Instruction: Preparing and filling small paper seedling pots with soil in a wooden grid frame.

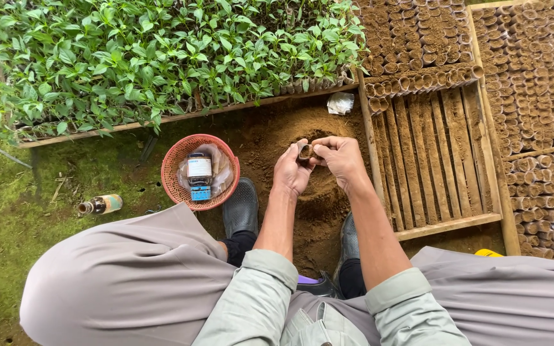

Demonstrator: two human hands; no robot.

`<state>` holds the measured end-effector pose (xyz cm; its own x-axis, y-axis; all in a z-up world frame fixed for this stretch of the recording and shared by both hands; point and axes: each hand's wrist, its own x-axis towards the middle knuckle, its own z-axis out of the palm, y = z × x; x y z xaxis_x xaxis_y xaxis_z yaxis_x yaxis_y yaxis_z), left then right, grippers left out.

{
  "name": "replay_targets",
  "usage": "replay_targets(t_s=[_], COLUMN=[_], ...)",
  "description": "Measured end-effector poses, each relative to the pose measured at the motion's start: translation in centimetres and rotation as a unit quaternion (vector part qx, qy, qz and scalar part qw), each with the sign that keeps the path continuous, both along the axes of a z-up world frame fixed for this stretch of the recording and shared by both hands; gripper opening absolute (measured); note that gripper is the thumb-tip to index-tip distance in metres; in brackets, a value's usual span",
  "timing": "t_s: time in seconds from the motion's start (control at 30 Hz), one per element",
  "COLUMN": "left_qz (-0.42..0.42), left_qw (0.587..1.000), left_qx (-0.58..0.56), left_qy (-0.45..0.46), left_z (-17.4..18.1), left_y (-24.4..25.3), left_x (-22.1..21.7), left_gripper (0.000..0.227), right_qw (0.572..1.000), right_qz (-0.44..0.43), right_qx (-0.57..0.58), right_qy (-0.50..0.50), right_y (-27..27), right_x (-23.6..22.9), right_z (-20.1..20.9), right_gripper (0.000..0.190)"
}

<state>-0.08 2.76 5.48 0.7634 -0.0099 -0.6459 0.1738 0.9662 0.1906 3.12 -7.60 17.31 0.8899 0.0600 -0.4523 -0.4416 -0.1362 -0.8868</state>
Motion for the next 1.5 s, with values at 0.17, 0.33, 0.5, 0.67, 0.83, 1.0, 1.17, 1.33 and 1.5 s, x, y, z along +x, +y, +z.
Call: replay_targets(t_s=[0.17, 0.33, 0.5, 0.67, 0.83, 1.0, 1.17, 1.33, 1.5], left_qz=[0.015, 0.030, 0.036, 0.034, 0.032, 0.024, 0.029, 0.024, 0.023], left_qw=[0.999, 0.999, 0.998, 0.998, 0.998, 0.997, 0.997, 0.997, 0.997], left_qx=[-0.028, -0.045, -0.050, -0.056, -0.051, -0.077, -0.072, -0.071, -0.071], left_qy=[0.000, 0.003, 0.005, 0.002, 0.004, 0.006, 0.001, -0.019, -0.015], left_z=[0.3, 0.0, -0.9, -1.1, -1.9, -4.9, -5.9, -7.7, -6.5], left_y=[-0.1, -0.6, -1.0, -1.0, -1.2, -1.7, -2.3, -2.4, -2.3], left_x=[0.2, 0.4, 0.5, 0.4, 0.3, 0.3, 0.1, 0.4, 0.3], left_gripper=[0.030, 0.028, 0.027, 0.026, 0.027, 0.027, 0.028, 0.032, 0.033], right_qw=[1.000, 0.999, 0.998, 0.995, 0.988, 0.929, 0.849, 0.818, 0.825], right_qz=[-0.011, -0.018, -0.013, 0.002, 0.031, 0.101, 0.197, 0.226, 0.202], right_qx=[-0.018, -0.027, -0.064, -0.095, -0.144, -0.287, -0.366, -0.365, -0.361], right_qy=[-0.007, -0.009, -0.019, -0.024, -0.049, -0.213, -0.328, -0.382, -0.384], right_y=[0.7, 0.6, 1.0, 1.5, 1.0, -0.8, -1.2, -1.4, -1.5], right_x=[0.0, 0.1, -0.1, -0.4, -0.4, -0.7, -2.0, -2.6, -2.7], right_z=[0.7, 0.7, 1.6, 2.3, 0.5, -4.1, -5.7, -5.5, -5.7], right_gripper=[0.020, 0.021, 0.022, 0.028, 0.031, 0.030, 0.021, 0.012, 0.025])
